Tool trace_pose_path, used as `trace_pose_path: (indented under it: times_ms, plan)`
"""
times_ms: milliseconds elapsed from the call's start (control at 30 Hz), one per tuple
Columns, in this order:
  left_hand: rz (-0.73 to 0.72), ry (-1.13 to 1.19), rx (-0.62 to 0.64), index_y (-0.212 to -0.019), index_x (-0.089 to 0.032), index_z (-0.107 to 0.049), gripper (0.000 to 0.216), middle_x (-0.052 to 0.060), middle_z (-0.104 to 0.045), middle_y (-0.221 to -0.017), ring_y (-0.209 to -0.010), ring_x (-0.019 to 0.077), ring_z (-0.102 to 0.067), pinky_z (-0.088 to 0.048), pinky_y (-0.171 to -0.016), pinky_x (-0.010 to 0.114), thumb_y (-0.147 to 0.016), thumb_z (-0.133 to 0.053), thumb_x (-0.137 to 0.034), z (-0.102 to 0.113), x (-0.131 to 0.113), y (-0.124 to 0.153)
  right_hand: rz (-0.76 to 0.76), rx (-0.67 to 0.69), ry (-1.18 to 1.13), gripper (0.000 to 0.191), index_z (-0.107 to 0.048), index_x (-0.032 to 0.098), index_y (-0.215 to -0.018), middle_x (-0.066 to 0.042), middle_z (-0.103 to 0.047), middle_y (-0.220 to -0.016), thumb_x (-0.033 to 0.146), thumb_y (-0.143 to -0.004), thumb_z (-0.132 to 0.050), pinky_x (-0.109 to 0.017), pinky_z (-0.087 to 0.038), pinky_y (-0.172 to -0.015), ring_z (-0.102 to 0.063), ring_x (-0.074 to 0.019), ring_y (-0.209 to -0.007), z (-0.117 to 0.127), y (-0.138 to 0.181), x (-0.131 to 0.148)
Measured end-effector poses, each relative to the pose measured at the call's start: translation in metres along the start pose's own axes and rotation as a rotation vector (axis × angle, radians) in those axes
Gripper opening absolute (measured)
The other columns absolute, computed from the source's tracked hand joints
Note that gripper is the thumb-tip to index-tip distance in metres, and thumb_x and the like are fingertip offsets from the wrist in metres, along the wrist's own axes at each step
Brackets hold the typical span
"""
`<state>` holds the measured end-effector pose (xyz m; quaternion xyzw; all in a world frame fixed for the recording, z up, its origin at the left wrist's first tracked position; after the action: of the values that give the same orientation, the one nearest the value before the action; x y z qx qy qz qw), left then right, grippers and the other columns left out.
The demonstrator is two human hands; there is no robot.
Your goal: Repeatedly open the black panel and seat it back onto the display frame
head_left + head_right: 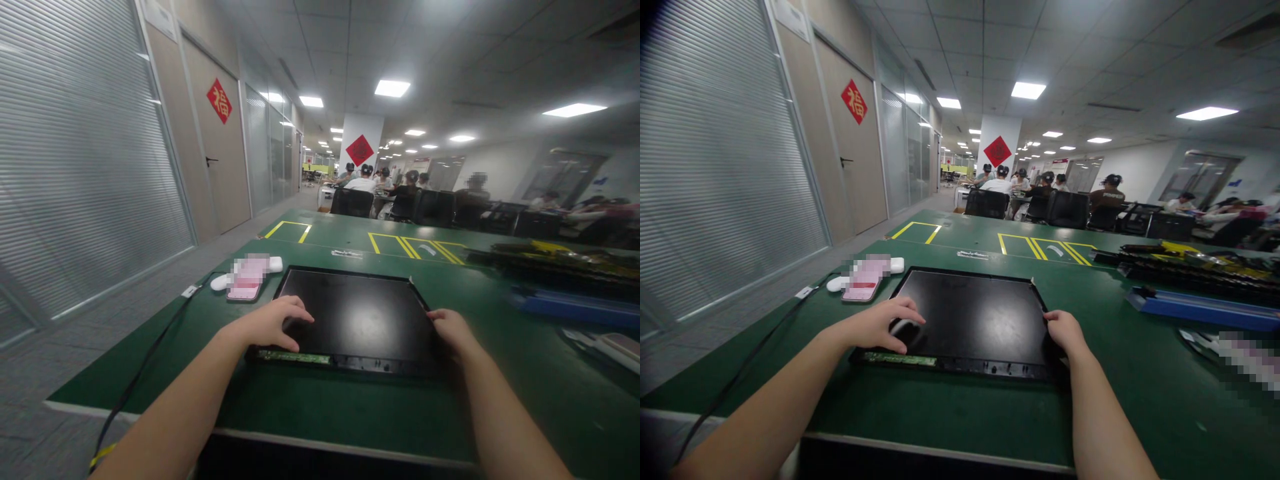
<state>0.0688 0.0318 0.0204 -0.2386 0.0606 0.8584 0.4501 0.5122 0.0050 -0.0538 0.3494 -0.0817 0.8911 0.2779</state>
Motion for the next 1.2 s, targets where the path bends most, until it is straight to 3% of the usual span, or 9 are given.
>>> trace_pose_path:
  times_ms: [167,333,733,1000,1200]
  plan:
    - [-0.005,0.048,0.018,-0.11,-0.023,-0.074,0.049,0.003,-0.065,-0.093,-0.083,0.0192,-0.061,-0.046,-0.075,0.028,-0.064,-0.085,-0.036,-0.003,-0.001,-0.002,0.015,-0.029,0.028,0.033,-0.077,0.016,-0.094,-0.01,-0.075,-0.098,0.007,-0.07,-0.056,-0.027,-0.049,-0.077,-0.069,-0.0226,-0.092,0.002,0.0,0.001]
    - [0.151,0.257,0.12,-0.118,-0.018,-0.07,0.055,0.0,-0.066,-0.078,-0.061,0.0123,-0.055,-0.043,-0.058,0.023,-0.066,-0.081,-0.031,-0.017,0.01,-0.002,0.006,-0.013,0.023,0.034,-0.076,0.016,-0.096,-0.01,-0.075,-0.099,0.009,-0.069,-0.058,-0.027,-0.05,-0.076,-0.069,-0.0225,-0.091,0.0,-0.004,-0.004]
    - [0.14,0.338,0.129,-0.117,-0.016,-0.07,0.052,0.002,-0.071,-0.085,-0.064,0.0123,-0.061,-0.048,-0.061,0.022,-0.066,-0.076,-0.024,-0.018,0.001,-0.002,0.019,-0.016,0.052,0.032,-0.076,0.018,-0.096,-0.009,-0.075,-0.098,0.01,-0.07,-0.057,-0.025,-0.049,-0.073,-0.069,-0.0213,-0.092,-0.001,-0.005,-0.005]
    - [0.217,0.374,0.14,-0.121,-0.018,-0.068,0.06,0.0,-0.072,-0.083,-0.058,0.0109,-0.056,-0.043,-0.055,0.021,-0.063,-0.079,-0.029,-0.022,0.006,-0.003,0.044,-0.044,0.055,0.031,-0.075,0.019,-0.093,-0.008,-0.075,-0.094,0.01,-0.07,-0.057,-0.025,-0.05,-0.074,-0.069,-0.0215,-0.091,-0.003,-0.009,-0.008]
    - [0.186,0.343,0.145,-0.121,-0.018,-0.068,0.056,-0.001,-0.07,-0.079,-0.056,0.0101,-0.053,-0.041,-0.054,0.02,-0.066,-0.076,-0.026,-0.021,0.001,-0.003,0.033,-0.028,0.055,0.031,-0.075,0.018,-0.096,-0.009,-0.075,-0.095,0.012,-0.072,-0.057,-0.025,-0.05,-0.076,-0.069,-0.0212,-0.091,-0.004,-0.01,-0.009]
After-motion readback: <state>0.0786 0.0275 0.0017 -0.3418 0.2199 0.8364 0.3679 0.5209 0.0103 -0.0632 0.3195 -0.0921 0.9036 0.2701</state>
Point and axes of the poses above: each hand's wrist, its own y-axis away from the middle knuckle, its own z-axis out of the back of the hand, x = y × z, the point moved 7 cm from there along -y, towards the middle knuckle
